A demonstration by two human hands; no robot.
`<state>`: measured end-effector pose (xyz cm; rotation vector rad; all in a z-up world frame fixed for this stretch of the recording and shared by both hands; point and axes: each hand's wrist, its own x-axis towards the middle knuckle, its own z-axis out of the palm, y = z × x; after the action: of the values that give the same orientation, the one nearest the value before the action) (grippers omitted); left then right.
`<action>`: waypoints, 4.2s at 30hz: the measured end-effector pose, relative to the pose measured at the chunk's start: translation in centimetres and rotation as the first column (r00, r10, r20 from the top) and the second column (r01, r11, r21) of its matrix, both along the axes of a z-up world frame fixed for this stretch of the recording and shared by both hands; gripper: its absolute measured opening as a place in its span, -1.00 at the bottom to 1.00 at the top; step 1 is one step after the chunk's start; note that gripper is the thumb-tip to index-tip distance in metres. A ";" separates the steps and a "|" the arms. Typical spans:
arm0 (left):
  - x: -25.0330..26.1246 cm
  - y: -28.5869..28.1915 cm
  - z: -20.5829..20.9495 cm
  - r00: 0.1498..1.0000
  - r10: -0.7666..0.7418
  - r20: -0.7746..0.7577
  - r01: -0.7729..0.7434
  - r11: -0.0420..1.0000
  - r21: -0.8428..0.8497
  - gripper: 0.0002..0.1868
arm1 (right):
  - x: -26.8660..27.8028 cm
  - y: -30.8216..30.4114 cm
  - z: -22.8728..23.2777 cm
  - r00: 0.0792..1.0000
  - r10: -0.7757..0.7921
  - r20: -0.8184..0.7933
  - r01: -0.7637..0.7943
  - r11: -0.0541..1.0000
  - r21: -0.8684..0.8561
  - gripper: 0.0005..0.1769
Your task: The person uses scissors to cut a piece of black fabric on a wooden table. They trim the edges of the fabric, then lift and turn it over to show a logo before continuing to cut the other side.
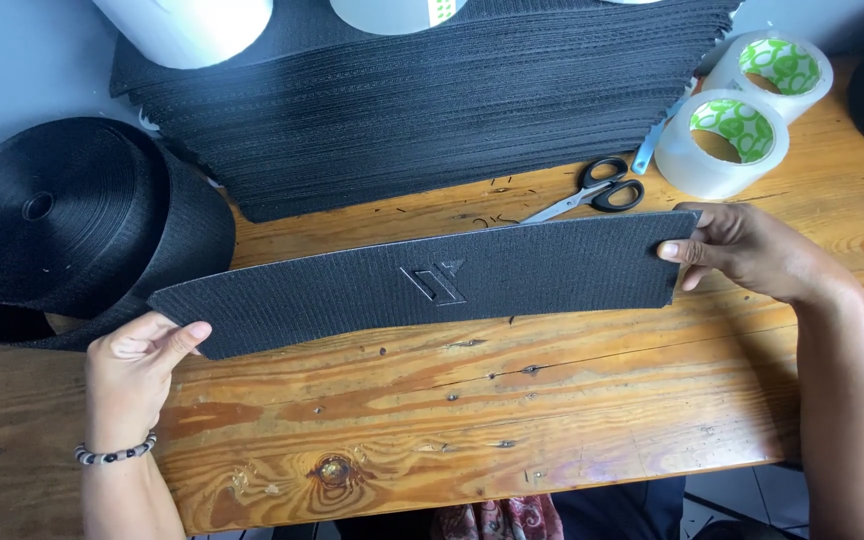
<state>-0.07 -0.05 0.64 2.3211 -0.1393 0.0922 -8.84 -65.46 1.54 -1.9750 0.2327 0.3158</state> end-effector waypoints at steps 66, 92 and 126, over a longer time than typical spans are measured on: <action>0.7 -25.5 3.9 0.782 -0.610 -0.129 0.624 0.762 0.175 -0.32 | 5.1 7.8 -0.7 0.950 0.242 -0.200 -0.225 0.969 0.103 -0.78; 2.9 -26.3 0.7 0.819 -0.574 -0.002 0.565 0.805 0.184 -0.45 | 4.3 9.9 0.6 0.945 0.263 -0.196 -0.271 0.963 -0.012 -0.65; 4.1 -26.2 -1.0 0.800 -0.596 -0.073 0.595 0.803 -0.026 -0.37 | 3.6 13.2 2.3 0.932 0.139 -0.335 -0.133 0.990 0.040 -0.76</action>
<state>4.06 -26.26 -0.33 2.1675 -0.8240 -0.3186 -5.23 -52.29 3.89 -1.9155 0.3107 0.7469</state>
